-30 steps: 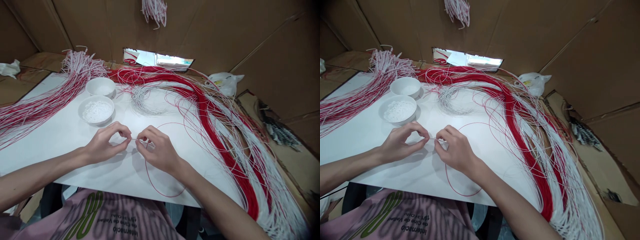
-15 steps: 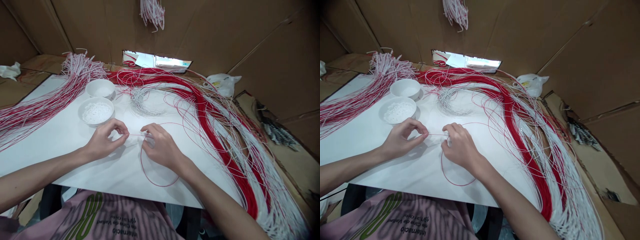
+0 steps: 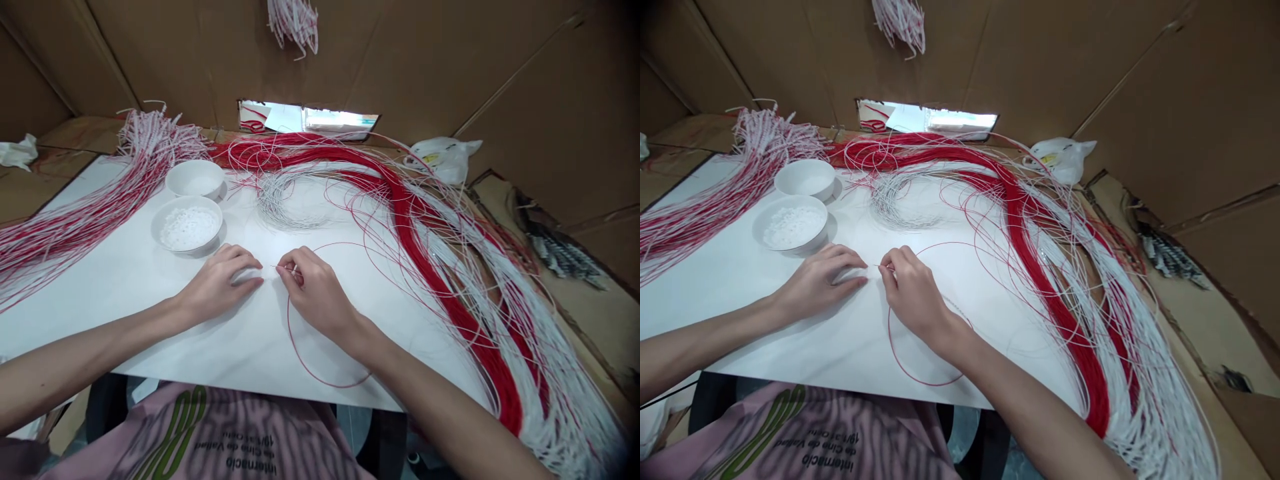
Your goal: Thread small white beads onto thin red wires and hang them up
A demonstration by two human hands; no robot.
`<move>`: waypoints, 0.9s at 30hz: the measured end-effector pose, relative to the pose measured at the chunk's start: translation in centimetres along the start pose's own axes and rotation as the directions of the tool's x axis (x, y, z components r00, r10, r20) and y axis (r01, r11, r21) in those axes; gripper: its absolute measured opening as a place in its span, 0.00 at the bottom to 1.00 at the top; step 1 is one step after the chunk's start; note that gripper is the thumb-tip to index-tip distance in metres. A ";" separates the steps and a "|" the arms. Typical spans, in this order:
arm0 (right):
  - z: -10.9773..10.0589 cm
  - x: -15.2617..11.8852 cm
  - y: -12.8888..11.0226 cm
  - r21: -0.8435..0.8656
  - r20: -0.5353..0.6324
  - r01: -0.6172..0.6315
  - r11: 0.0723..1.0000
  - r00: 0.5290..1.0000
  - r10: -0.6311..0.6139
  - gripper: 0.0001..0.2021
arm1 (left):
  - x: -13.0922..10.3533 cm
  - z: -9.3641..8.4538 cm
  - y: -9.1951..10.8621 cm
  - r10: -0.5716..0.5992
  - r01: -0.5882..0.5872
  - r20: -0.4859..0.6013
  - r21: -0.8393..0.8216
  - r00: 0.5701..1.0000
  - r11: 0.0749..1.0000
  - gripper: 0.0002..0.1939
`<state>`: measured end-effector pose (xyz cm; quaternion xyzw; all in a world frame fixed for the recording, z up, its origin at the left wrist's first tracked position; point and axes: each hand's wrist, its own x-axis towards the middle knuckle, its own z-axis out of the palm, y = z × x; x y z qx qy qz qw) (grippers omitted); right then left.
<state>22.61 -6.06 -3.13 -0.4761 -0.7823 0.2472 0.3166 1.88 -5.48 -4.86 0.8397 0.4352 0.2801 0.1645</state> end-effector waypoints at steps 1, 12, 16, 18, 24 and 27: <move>0.0 0.0 -0.1 0.004 -0.011 -0.001 1.000 1.000 0.001 0.05 | 0.0 0.1 -0.1 0.001 -0.001 -0.004 0.006 1.000 1.000 0.07; -0.1 0.0 -0.4 0.032 0.005 0.028 0.999 1.000 -0.028 0.05 | 0.0 0.4 0.3 0.009 -0.009 -0.001 -0.092 1.000 0.996 0.04; -0.1 -0.3 -0.7 0.089 -0.034 0.070 0.994 0.997 -0.067 0.04 | 0.0 -0.3 0.7 -0.186 0.186 0.036 -0.387 0.982 0.903 0.06; -0.1 -0.4 -0.8 0.106 -0.071 0.115 0.988 0.992 -0.108 0.04 | 0.1 -0.6 0.9 -0.264 0.262 0.076 -0.546 0.961 0.796 0.08; 0.0 -0.7 -1.2 0.137 -0.153 0.256 0.957 0.960 -0.235 0.03 | 0.0 -1.3 1.4 -0.384 0.392 0.195 -0.741 0.902 0.546 0.08; 0.0 -0.8 -1.5 0.153 -0.165 0.292 0.944 0.950 -0.266 0.04 | -0.1 -1.4 1.5 -0.377 0.398 0.229 -0.787 0.898 0.471 0.06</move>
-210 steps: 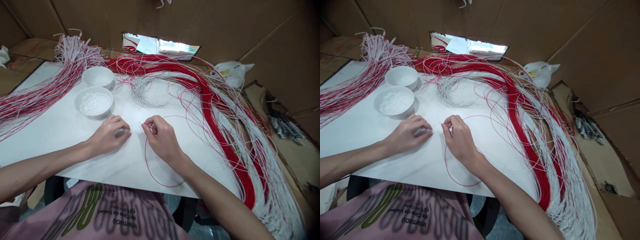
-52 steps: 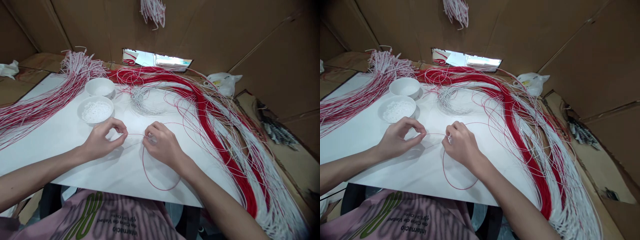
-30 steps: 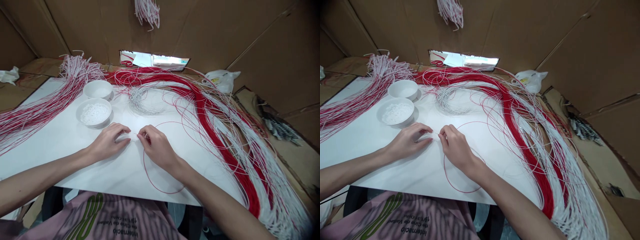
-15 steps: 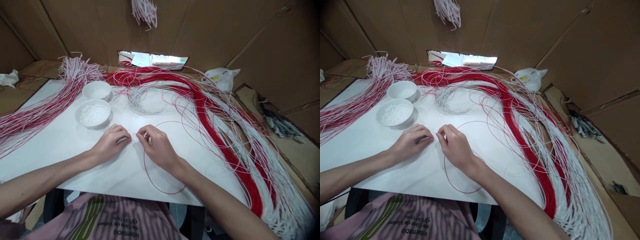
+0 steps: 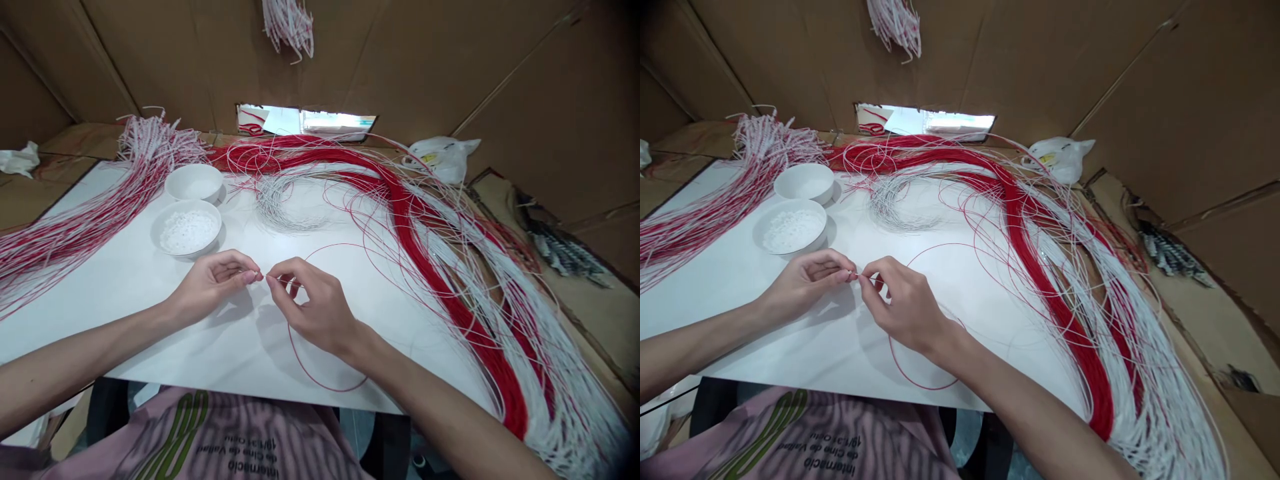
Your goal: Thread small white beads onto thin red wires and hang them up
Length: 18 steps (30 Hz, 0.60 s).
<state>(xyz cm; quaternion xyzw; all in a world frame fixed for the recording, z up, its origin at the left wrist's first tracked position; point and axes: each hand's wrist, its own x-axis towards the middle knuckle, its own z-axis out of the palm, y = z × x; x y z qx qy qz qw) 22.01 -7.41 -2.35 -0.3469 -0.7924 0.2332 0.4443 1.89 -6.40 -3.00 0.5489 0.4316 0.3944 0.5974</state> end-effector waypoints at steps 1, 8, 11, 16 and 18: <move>0.0 0.0 -0.1 0.006 0.003 0.008 1.000 1.000 -0.008 0.04 | 0.0 0.0 0.0 -0.001 0.002 0.011 -0.020 1.000 1.000 0.05; 0.1 -0.1 -0.3 0.000 -0.004 0.035 0.999 0.999 -0.035 0.04 | -0.2 0.0 -0.2 0.004 0.004 0.067 -0.122 0.998 0.992 0.03; 0.1 -0.1 -0.2 -0.026 -0.003 0.056 0.998 0.998 -0.056 0.04 | -0.1 0.1 -0.2 0.022 -0.013 0.068 -0.121 0.997 0.993 0.03; 0.2 -0.1 0.1 -0.061 0.006 0.098 0.993 0.995 -0.098 0.04 | -0.1 0.1 -0.2 0.038 -0.033 0.059 -0.081 0.998 0.996 0.04; 0.2 -0.1 0.1 -0.082 0.005 0.111 0.990 0.994 -0.111 0.04 | -0.1 0.1 -0.2 0.049 -0.046 0.052 -0.065 0.997 0.997 0.04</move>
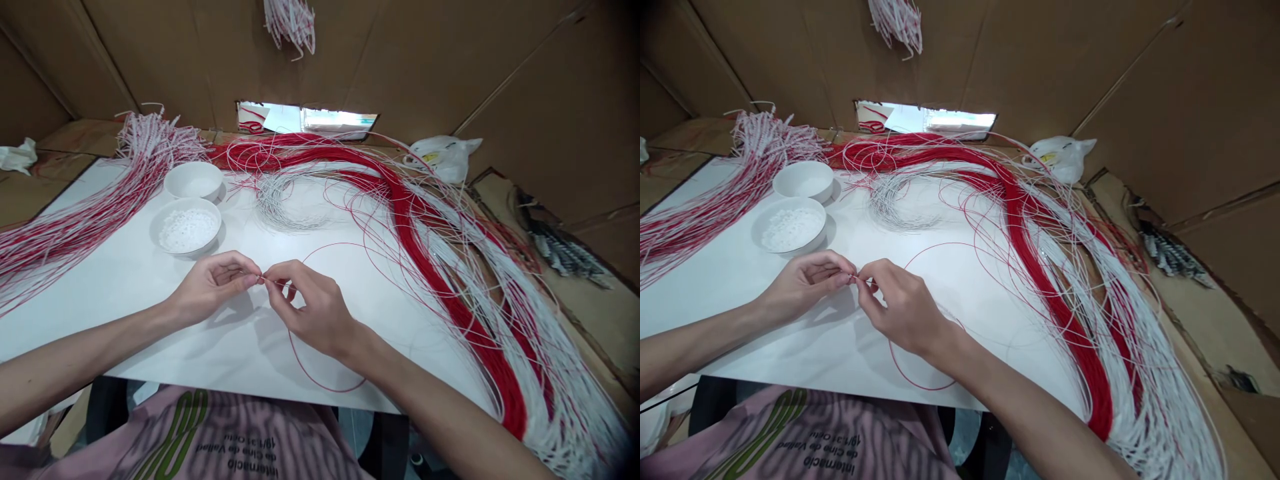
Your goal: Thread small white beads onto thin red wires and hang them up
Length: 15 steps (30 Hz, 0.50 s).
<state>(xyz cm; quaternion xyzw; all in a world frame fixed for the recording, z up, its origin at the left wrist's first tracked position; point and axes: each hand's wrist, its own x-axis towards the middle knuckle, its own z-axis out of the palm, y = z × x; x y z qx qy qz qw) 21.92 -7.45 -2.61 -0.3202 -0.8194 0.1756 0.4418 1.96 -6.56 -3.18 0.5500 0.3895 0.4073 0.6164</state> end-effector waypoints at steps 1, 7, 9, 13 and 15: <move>0.0 0.0 0.0 -0.012 -0.002 0.005 1.000 1.000 -0.005 0.04 | 0.0 0.0 0.0 0.008 -0.008 -0.002 0.006 1.000 1.000 0.04; 0.1 -0.1 0.1 -0.066 -0.006 0.021 0.998 1.000 -0.022 0.04 | -0.1 0.3 0.3 0.070 -0.069 -0.016 0.038 0.997 0.997 0.03; 0.1 -0.2 0.1 -0.081 -0.005 0.030 0.996 1.000 -0.031 0.04 | -0.1 0.4 0.4 0.083 -0.082 -0.018 0.042 0.996 0.996 0.03; 0.0 -0.2 0.1 -0.096 0.003 0.049 0.994 0.999 -0.049 0.04 | -0.1 0.3 0.5 0.097 -0.097 -0.005 0.038 0.995 0.995 0.04; 0.0 -0.2 0.1 -0.098 0.003 0.051 0.994 0.999 -0.051 0.04 | -0.2 0.3 0.4 0.102 -0.102 0.001 0.036 0.995 0.994 0.04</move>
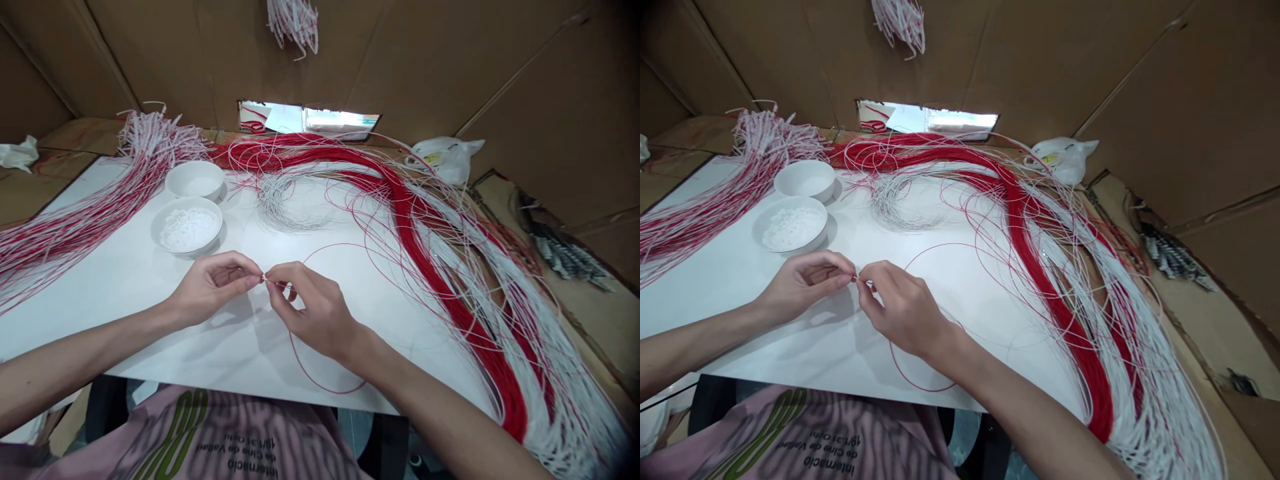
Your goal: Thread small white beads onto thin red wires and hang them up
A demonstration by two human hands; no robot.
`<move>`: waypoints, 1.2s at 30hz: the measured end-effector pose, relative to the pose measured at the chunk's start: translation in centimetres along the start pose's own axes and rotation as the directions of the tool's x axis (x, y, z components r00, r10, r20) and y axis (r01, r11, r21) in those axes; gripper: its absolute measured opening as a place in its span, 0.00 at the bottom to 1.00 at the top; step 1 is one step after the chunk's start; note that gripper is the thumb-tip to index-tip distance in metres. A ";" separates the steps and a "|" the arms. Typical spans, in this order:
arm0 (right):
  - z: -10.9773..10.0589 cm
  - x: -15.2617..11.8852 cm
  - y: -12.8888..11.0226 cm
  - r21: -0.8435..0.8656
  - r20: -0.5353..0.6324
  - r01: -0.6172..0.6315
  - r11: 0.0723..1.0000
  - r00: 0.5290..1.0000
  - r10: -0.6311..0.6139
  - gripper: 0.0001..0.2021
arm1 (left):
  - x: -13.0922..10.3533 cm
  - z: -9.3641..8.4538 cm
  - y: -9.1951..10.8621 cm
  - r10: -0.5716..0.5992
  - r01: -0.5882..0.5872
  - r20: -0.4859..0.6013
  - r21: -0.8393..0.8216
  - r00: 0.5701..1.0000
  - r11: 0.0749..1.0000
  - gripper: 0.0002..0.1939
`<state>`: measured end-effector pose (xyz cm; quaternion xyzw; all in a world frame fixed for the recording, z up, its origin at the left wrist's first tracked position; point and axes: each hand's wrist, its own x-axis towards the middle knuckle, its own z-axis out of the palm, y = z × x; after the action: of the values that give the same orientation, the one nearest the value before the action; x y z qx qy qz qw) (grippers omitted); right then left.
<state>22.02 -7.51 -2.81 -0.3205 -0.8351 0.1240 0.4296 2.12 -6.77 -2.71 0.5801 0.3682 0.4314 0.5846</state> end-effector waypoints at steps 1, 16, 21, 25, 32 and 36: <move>0.0 0.0 0.0 0.000 -0.001 0.000 1.000 1.000 0.000 0.04 | 0.0 0.0 0.0 0.002 -0.002 0.003 -0.001 1.000 1.000 0.04; -0.2 0.2 -0.2 0.026 0.036 0.002 1.000 0.999 -0.003 0.05 | -0.1 0.1 0.0 -0.029 0.029 0.002 0.036 1.000 0.999 0.05; -0.2 0.2 -0.2 0.041 0.053 0.004 0.999 0.999 -0.006 0.06 | -0.1 0.1 0.1 -0.013 0.013 0.002 0.025 1.000 1.000 0.05; -0.2 0.2 -0.1 0.043 0.042 0.016 0.999 0.999 -0.018 0.05 | -0.1 0.2 0.2 -0.008 0.007 0.006 0.037 1.000 0.999 0.04; -0.2 0.0 0.1 0.050 0.072 0.004 0.999 0.997 -0.008 0.05 | -0.1 0.2 0.2 0.053 -0.053 0.005 0.094 0.999 0.994 0.03; -0.2 0.0 0.1 0.043 0.078 0.019 0.999 0.997 -0.023 0.05 | -0.1 0.2 0.3 0.103 -0.103 0.009 0.160 0.995 0.982 0.03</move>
<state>22.19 -7.39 -2.75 -0.2975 -0.8519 0.1495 0.4043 2.27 -6.97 -2.46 0.6435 0.3710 0.4298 0.5133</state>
